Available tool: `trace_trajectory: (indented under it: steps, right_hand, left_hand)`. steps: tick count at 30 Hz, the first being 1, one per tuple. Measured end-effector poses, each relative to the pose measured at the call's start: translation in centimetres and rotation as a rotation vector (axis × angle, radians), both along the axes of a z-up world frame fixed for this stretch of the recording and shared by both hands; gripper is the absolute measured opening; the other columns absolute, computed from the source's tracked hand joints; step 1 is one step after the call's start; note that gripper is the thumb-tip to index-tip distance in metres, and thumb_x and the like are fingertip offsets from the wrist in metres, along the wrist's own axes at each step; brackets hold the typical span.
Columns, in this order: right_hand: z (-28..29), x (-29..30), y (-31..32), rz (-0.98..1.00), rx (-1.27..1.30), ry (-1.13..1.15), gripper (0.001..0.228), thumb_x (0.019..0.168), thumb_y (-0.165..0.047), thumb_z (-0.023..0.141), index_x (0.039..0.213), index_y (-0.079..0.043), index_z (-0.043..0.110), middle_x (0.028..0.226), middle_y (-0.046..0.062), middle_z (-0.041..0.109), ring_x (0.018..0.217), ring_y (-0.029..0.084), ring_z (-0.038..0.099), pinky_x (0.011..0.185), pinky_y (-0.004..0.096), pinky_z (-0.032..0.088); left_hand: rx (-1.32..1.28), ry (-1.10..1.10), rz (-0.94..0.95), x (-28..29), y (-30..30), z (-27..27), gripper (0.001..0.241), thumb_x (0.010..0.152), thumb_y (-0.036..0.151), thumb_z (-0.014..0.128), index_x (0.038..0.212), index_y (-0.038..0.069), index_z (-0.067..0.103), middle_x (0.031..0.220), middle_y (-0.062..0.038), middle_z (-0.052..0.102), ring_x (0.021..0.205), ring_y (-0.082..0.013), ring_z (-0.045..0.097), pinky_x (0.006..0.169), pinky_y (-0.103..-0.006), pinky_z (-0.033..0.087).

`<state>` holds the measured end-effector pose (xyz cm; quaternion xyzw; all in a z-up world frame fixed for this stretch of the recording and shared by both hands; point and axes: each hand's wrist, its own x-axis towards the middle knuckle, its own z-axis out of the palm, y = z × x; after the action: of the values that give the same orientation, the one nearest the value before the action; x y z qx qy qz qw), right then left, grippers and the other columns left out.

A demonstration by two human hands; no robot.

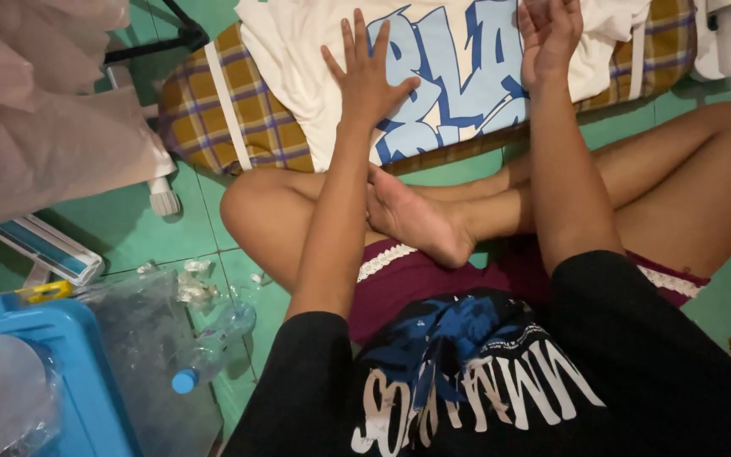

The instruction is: Applying small pieces of tape to a graphic design on a white t-shirt to mask specific areas.

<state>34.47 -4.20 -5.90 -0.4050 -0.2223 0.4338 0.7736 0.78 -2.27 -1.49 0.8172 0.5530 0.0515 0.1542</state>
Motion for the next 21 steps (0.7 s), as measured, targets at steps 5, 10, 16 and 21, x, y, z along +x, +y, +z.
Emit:
trace_trajectory:
  steps: [5, 10, 16, 21]
  right_hand:
    - [1.8, -1.1, 0.0, -0.065, -0.089, 0.016, 0.027, 0.095, -0.016, 0.073, 0.120, -0.009, 0.065, 0.102, 0.017, 0.078, 0.099, 0.030, 0.078, 0.096, 0.043, 0.068]
    - [2.0, -1.2, 0.2, -0.086, -0.102, 0.072, 0.028, 0.090, -0.013, 0.078, 0.114, -0.008, 0.063, 0.094, 0.017, 0.075, 0.092, 0.031, 0.077, 0.090, 0.043, 0.069]
    - [2.9, -1.7, -0.1, -0.089, -0.120, 0.056, 0.031, 0.088, -0.016, 0.082, 0.114, -0.008, 0.064, 0.094, 0.016, 0.075, 0.090, 0.029, 0.077, 0.088, 0.040, 0.068]
    - [2.9, -1.8, -0.3, -0.082, -0.164, 0.016, 0.030, 0.092, -0.016, 0.086, 0.112, -0.010, 0.064, 0.080, 0.009, 0.067, 0.076, 0.021, 0.069, 0.066, 0.028, 0.055]
  left_hand:
    - [0.016, 0.002, -0.002, 0.0, 0.0, -0.4, 0.105, 0.101, 0.084, 0.068, 0.172, 0.025, 0.018, 0.170, -0.013, -0.015, 0.158, -0.0371, -0.014, 0.120, -0.0773, -0.005]
    - [0.010, 0.009, 0.005, -0.1, 0.0, -0.3, 0.106, 0.102, 0.083, 0.071, 0.172, 0.026, 0.017, 0.170, -0.012, -0.015, 0.159, -0.0364, -0.013, 0.121, -0.0763, -0.005]
    - [0.006, -0.004, 0.003, -0.1, -0.1, -0.3, 0.105, 0.102, 0.085, 0.067, 0.172, 0.025, 0.016, 0.171, -0.011, -0.015, 0.159, -0.0358, -0.013, 0.121, -0.0753, -0.006]
    - [0.015, -0.015, 0.000, -0.3, -0.2, -0.9, 0.105, 0.101, 0.089, 0.060, 0.173, 0.026, 0.016, 0.170, -0.011, -0.016, 0.159, -0.0353, -0.015, 0.121, -0.0756, -0.008]
